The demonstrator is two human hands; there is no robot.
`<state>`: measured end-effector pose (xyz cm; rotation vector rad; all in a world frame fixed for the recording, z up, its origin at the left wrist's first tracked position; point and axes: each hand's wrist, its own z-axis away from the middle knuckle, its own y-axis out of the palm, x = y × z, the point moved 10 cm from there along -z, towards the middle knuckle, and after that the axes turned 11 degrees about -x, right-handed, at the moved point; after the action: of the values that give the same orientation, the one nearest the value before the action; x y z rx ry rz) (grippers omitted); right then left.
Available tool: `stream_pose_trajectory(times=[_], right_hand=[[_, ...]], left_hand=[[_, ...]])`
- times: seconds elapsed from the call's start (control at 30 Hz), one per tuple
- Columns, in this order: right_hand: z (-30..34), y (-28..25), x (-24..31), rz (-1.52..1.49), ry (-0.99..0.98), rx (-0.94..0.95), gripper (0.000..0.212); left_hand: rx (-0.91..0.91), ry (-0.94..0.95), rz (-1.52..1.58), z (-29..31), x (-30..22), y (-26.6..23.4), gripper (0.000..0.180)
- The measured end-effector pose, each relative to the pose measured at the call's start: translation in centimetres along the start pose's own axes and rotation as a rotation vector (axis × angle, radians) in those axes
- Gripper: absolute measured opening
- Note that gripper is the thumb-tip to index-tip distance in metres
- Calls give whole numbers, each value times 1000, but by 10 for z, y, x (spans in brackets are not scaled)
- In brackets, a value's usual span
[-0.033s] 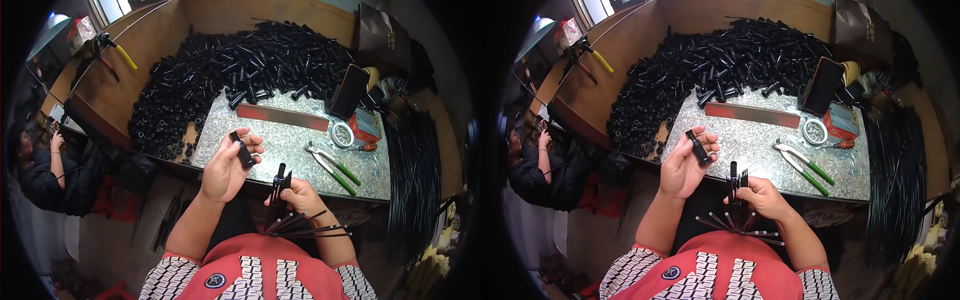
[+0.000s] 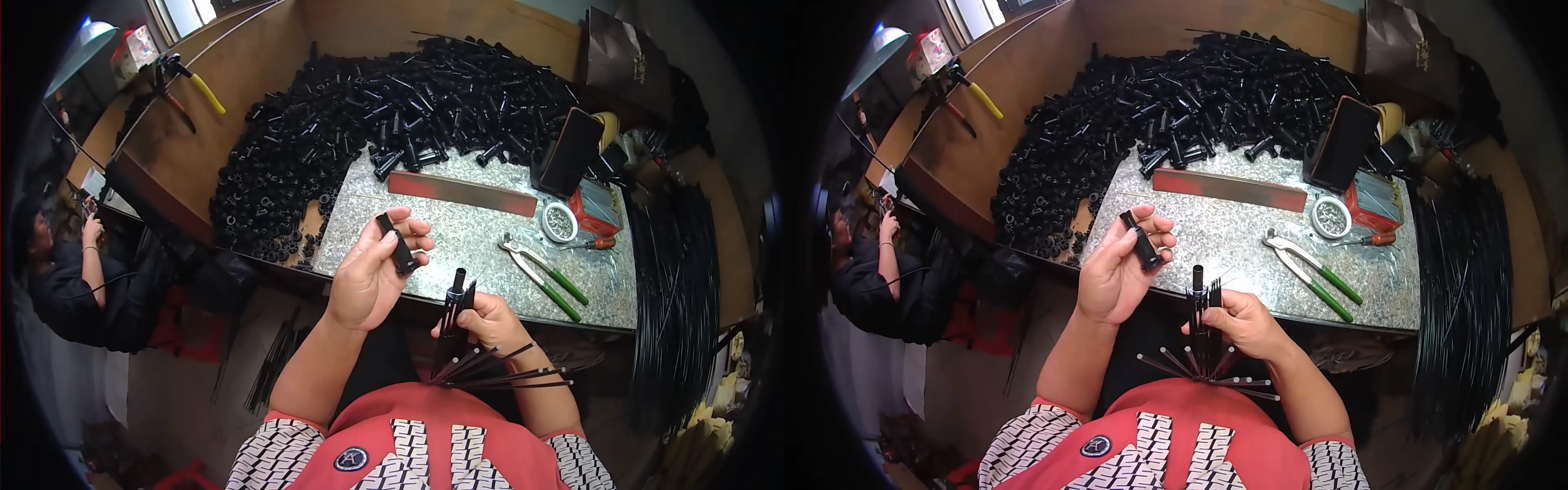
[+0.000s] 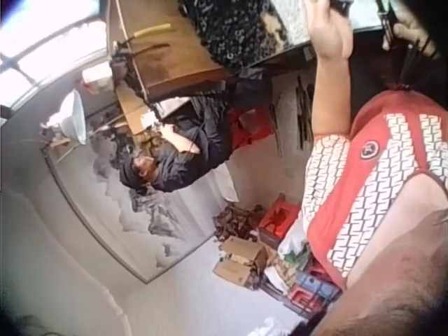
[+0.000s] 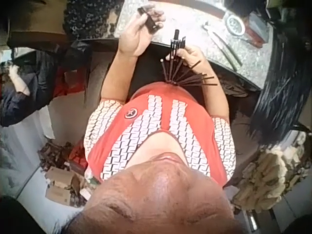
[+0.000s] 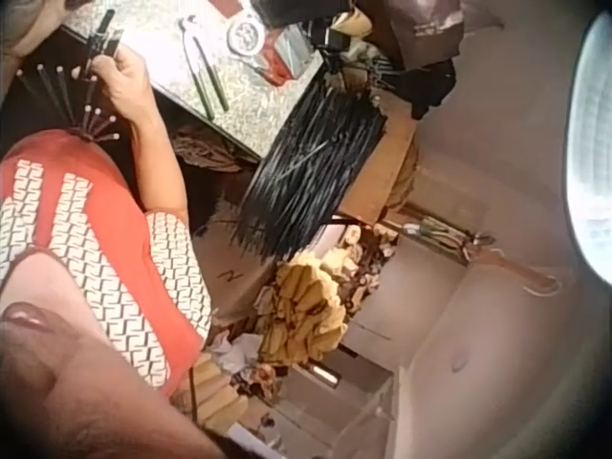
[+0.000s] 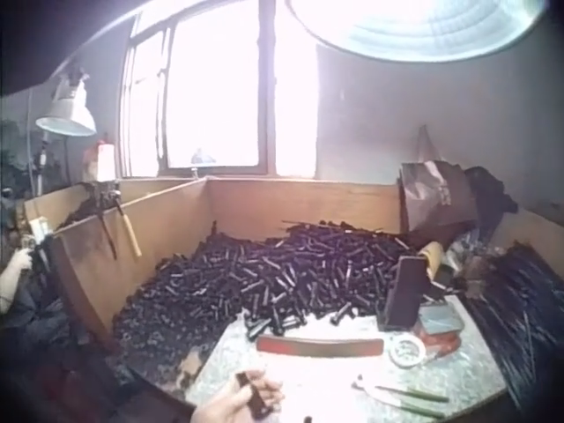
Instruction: Assembling small connectors and components onto bundles of black industrial cables at a workbench.
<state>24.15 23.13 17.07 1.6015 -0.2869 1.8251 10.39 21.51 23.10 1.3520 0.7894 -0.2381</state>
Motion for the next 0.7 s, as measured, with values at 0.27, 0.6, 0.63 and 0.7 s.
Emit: stream_pose_trajectory(times=[0.27, 0.6, 0.63, 0.7], right_hand=[[-2, 1, 3, 20, -8, -7, 34], [-4, 4, 6, 13, -38, 13, 30], [-3, 4, 7, 34, -37, 9, 29], [-2, 4, 7, 55, -35, 4, 28]], left_hand=[[35, 42, -89, -6, -4, 20, 29], [14, 39, -241, -8, 4, 33, 31], [11, 45, -263, -7, 4, 35, 32], [-3, 79, -299, -6, 5, 38, 32]])
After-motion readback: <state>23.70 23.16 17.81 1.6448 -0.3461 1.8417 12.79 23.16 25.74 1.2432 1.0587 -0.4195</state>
